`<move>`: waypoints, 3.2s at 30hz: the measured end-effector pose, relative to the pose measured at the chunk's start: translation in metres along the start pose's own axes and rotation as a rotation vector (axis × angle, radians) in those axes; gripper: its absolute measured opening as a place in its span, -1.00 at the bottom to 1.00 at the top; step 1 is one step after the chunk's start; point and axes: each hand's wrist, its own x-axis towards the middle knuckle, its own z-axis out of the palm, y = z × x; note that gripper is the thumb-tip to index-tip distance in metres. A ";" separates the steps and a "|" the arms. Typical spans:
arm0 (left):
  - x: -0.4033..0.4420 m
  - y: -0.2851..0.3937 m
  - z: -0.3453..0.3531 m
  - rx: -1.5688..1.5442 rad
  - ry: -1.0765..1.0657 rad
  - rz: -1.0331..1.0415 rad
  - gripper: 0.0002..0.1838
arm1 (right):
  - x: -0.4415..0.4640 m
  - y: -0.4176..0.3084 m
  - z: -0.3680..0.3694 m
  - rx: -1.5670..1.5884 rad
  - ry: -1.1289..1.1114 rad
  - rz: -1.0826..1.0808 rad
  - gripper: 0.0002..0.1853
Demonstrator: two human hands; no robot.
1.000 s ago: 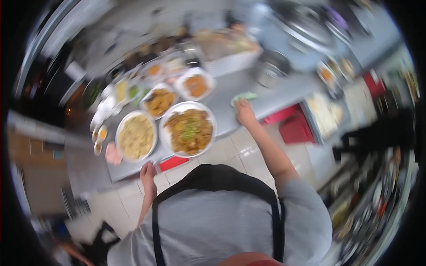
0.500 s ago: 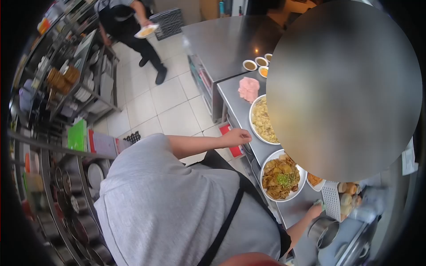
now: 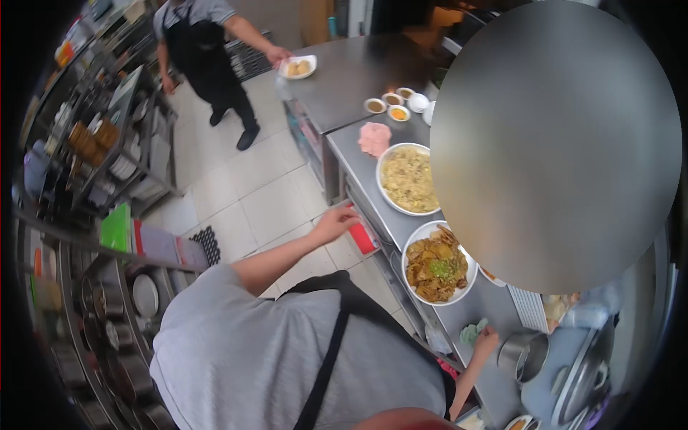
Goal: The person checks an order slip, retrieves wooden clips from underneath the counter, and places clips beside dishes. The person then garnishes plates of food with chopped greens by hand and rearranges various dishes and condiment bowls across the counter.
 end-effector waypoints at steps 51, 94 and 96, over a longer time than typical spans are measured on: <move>0.255 -0.009 -0.236 -0.509 -0.521 -0.471 -0.46 | 0.080 -0.699 0.154 2.650 -1.053 0.212 -0.71; 0.278 -0.072 -0.145 -0.333 -0.572 -0.584 -0.70 | -0.016 -0.485 0.315 2.325 0.179 0.830 -0.50; 0.278 -0.069 -0.149 -0.243 -0.587 -0.542 -0.70 | -0.006 -0.494 0.307 2.400 0.190 0.801 -0.47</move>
